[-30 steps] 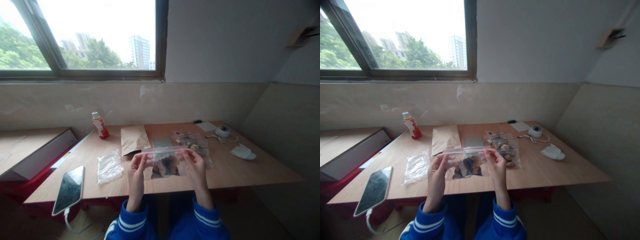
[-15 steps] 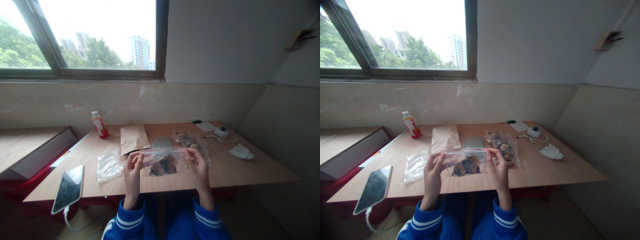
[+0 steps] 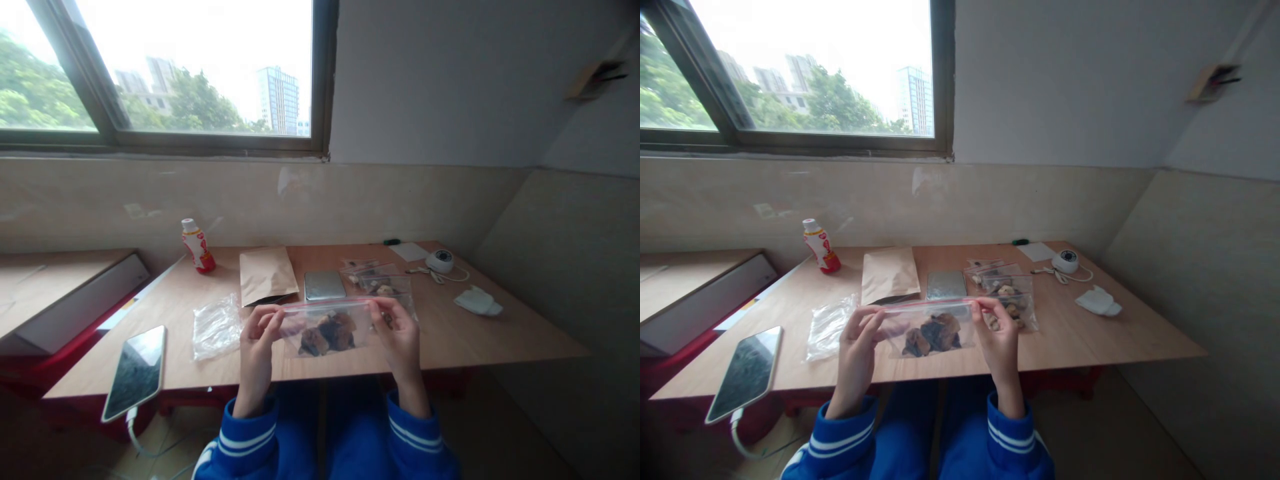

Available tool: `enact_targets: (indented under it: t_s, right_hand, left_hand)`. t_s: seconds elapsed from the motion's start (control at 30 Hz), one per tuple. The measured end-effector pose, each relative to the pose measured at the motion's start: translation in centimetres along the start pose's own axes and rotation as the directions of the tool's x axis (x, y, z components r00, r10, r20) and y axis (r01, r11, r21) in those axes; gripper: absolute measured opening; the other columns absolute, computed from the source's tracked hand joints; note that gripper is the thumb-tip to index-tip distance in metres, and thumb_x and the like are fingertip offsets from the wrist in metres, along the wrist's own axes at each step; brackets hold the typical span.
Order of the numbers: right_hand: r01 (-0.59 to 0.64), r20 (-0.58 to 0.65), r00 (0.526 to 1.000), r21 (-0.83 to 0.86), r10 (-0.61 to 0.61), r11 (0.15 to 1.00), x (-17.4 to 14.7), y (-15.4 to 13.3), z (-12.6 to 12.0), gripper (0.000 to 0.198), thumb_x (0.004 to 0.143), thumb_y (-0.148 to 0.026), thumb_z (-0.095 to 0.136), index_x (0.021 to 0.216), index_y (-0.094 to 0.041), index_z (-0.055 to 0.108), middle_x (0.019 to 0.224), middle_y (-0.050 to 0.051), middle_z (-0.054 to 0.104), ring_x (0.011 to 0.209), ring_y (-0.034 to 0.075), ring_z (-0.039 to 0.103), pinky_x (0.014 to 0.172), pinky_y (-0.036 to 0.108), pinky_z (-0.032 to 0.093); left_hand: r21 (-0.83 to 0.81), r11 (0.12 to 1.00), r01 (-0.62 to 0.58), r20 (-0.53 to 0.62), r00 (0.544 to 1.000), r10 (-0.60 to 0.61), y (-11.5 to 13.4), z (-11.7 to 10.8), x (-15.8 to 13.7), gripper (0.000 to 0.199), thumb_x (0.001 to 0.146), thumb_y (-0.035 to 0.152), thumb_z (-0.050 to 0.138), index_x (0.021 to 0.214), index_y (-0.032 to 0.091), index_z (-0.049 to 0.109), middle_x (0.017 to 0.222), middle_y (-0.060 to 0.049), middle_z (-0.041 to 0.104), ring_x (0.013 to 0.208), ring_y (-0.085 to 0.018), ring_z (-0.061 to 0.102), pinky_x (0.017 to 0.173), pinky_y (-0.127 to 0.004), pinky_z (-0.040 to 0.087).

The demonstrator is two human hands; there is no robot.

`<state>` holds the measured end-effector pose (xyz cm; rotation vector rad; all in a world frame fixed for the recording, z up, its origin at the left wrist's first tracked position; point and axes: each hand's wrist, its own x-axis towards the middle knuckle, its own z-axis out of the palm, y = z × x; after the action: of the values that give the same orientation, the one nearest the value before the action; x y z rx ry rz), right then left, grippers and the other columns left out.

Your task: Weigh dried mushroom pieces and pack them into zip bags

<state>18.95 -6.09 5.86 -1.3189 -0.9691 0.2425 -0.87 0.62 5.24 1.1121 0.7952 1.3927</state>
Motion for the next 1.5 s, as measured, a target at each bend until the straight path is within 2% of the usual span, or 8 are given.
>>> enact_targets:
  t_s: [0.23,0.37,0.47,0.67,0.87,1.1,1.3,1.5]
  right_hand:
    - [-0.125,0.051,0.992,0.23,0.116,0.965,-0.1,0.3,1.5,0.031,0.08,-0.052,0.062,0.089,-0.022,0.058,0.084,0.006,0.074,0.075,0.022,0.07,0.072,0.036,0.056]
    - [-0.176,0.147,0.979,0.287,0.138,0.942,0.1,0.9,1.9,0.038,0.078,-0.049,0.067,0.101,-0.022,0.057,0.083,0.007,0.075,0.08,0.024,0.071,0.078,0.038,0.056]
    - [-0.204,0.155,0.975,0.315,0.162,0.927,0.2,1.0,1.9,0.033,0.076,-0.046,0.069,0.094,-0.02,0.061,0.088,0.009,0.076,0.086,0.024,0.071,0.082,0.039,0.055]
    - [-0.228,0.119,0.972,0.292,0.201,0.929,0.4,1.1,1.2,0.028,0.073,-0.045,0.072,0.083,-0.02,0.067,0.087,0.007,0.076,0.086,0.025,0.071,0.083,0.04,0.055]
    - [-0.222,0.133,0.972,0.27,0.192,0.937,0.4,1.2,1.0,0.023,0.076,-0.041,0.071,0.083,-0.019,0.068,0.101,0.009,0.075,0.1,0.025,0.068,0.094,0.041,0.05]
    - [-0.233,0.135,0.97,0.25,0.204,0.94,0.4,1.3,1.3,0.025,0.076,-0.042,0.071,0.084,-0.019,0.068,0.101,0.01,0.075,0.098,0.026,0.068,0.091,0.04,0.051]
    - [-0.223,0.087,0.974,0.279,0.207,0.934,0.0,1.4,2.0,0.026,0.075,-0.043,0.071,0.085,-0.018,0.067,0.098,0.009,0.075,0.096,0.025,0.069,0.089,0.038,0.051]
    - [-0.203,-0.004,0.976,0.319,0.216,0.926,-0.1,2.5,2.8,0.028,0.077,-0.044,0.07,0.084,-0.018,0.063,0.089,0.007,0.074,0.083,0.021,0.069,0.078,0.033,0.053]
  left_hand:
    - [0.018,0.999,-0.045,-0.072,0.996,0.046,-0.2,1.4,-0.2,0.027,0.078,0.043,0.065,0.082,0.017,0.06,0.077,-0.002,0.07,0.071,-0.019,0.07,0.065,-0.029,0.058]
    - [0.019,0.998,-0.053,-0.141,0.989,0.055,-0.9,2.1,-0.5,0.03,0.077,0.045,0.067,0.086,0.016,0.064,0.073,-0.002,0.071,0.069,-0.019,0.071,0.066,-0.031,0.06]
    - [0.045,0.998,-0.052,-0.127,0.99,0.058,-1.3,1.8,-0.6,0.033,0.074,0.045,0.07,0.09,0.016,0.067,0.076,-0.004,0.073,0.074,-0.021,0.072,0.071,-0.032,0.06]
    - [0.118,0.992,-0.047,-0.029,0.998,0.051,-0.9,1.0,-0.3,0.026,0.071,0.04,0.074,0.081,0.016,0.07,0.078,-0.005,0.075,0.079,-0.023,0.072,0.075,-0.031,0.059]
    - [0.237,0.967,-0.097,-0.03,0.994,0.107,-0.6,0.5,0.0,0.023,0.071,0.04,0.073,0.078,0.018,0.07,0.077,-0.003,0.074,0.077,-0.02,0.071,0.069,-0.026,0.057]
    - [0.308,0.943,-0.126,-0.032,0.989,0.143,-1.1,0.3,0.1,0.023,0.075,0.04,0.07,0.08,0.018,0.069,0.08,-0.003,0.073,0.078,-0.018,0.069,0.071,-0.026,0.055]
    - [0.222,0.971,-0.082,-0.119,0.987,0.111,-1.8,1.5,0.0,0.025,0.077,0.042,0.068,0.079,0.017,0.066,0.076,-0.002,0.07,0.078,-0.017,0.067,0.07,-0.024,0.052]
    - [0.068,0.995,-0.076,-0.005,0.997,0.077,-2.3,2.4,-0.1,0.025,0.079,0.041,0.066,0.087,0.017,0.065,0.083,-0.002,0.07,0.08,-0.016,0.067,0.074,-0.025,0.052]
